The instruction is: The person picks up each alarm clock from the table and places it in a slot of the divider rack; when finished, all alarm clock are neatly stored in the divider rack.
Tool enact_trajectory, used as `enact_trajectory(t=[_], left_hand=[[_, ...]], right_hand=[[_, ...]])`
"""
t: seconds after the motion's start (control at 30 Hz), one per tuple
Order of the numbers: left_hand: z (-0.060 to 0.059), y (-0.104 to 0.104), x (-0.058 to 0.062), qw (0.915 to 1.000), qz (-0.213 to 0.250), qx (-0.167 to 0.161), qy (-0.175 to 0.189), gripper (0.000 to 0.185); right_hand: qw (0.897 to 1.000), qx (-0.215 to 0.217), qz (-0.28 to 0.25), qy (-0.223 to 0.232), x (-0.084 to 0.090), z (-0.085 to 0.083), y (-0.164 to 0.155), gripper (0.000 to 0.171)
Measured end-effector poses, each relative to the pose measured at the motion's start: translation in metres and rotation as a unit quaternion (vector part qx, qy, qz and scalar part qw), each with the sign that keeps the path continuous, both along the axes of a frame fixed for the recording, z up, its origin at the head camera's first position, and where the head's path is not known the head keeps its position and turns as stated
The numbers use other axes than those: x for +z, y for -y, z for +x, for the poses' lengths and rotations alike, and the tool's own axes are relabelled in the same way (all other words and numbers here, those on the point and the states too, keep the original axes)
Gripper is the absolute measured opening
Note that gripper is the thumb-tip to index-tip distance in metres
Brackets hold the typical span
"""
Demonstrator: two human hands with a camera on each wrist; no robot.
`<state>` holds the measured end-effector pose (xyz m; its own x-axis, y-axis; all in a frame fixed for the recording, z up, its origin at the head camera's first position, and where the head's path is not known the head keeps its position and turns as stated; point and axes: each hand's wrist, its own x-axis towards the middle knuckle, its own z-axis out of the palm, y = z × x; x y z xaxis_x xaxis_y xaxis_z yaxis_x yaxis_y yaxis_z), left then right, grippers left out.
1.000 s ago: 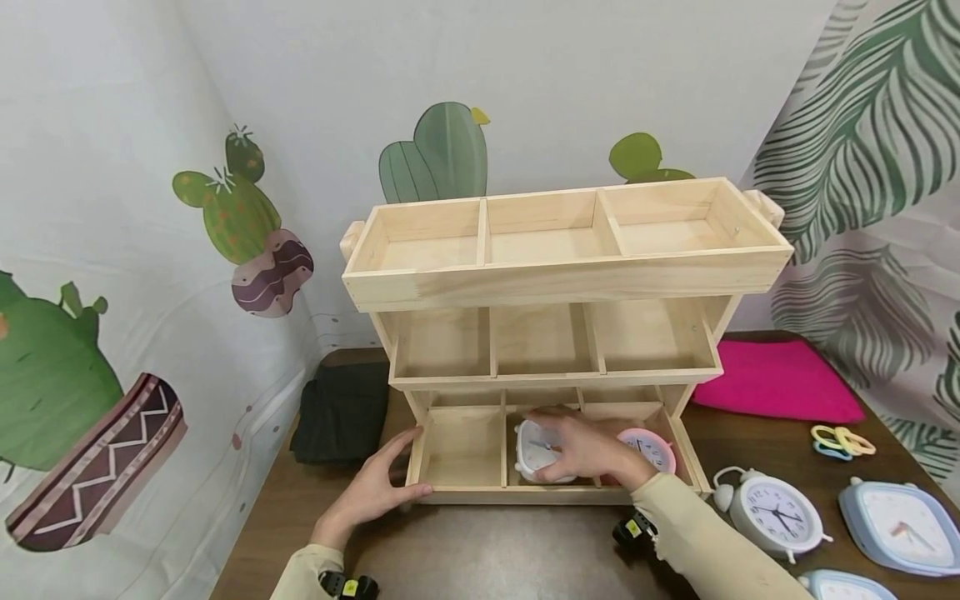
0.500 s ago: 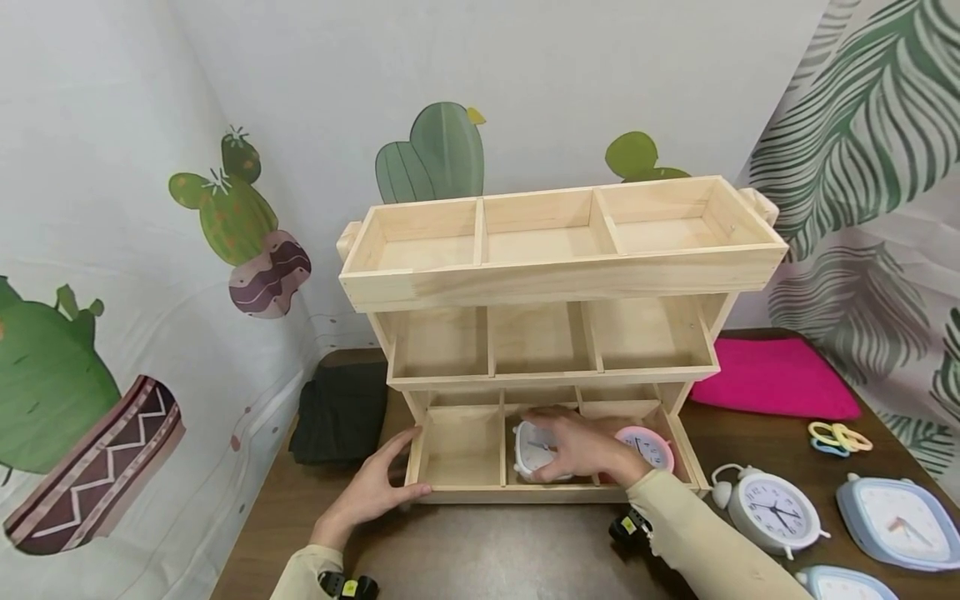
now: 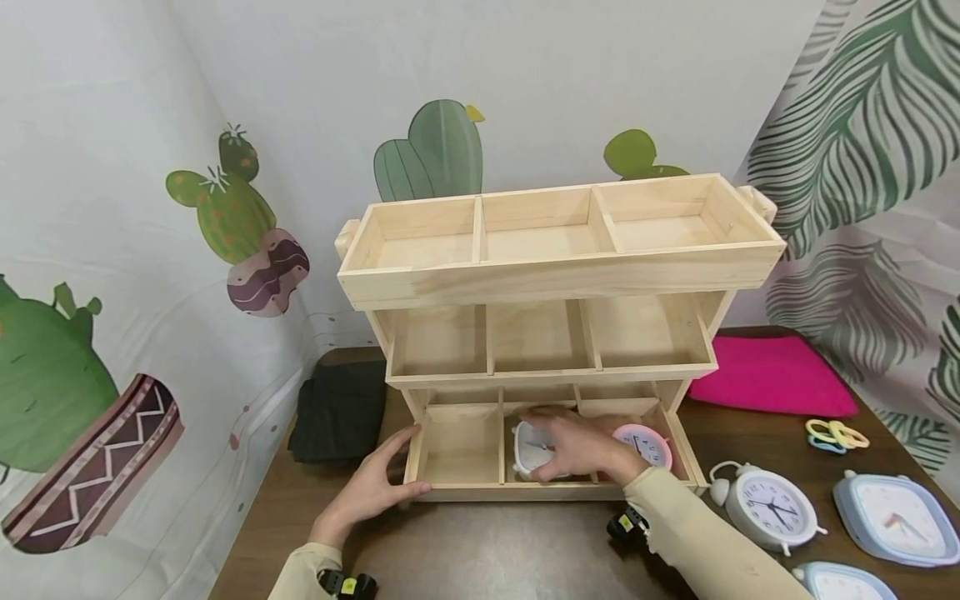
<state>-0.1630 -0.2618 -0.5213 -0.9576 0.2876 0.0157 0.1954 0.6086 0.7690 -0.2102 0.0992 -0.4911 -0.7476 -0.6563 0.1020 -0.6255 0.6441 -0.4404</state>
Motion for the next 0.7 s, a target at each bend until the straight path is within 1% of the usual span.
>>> enact_trajectory(t=[0.33,0.53,0.7], left_hand=[[0.0002,0.0015,-0.0023,1.0,0.008,0.0,-0.002,0.094],[0.0009,0.0009,-0.0024,1.0,0.002,0.001,-0.009,0.093],[0.0006,0.0005,-0.0017,0.9999,0.003,0.002,-0.01,0.093]], right_hand=[[0.999,-0.004,0.006,0.038,0.0045,0.0017,0.0016,0.092],[0.999,-0.001,0.016,0.041,0.0046,0.0013,0.001,0.094],[0.999,0.005,0.01,0.039,0.0065,0.0015,0.0008,0.094]])
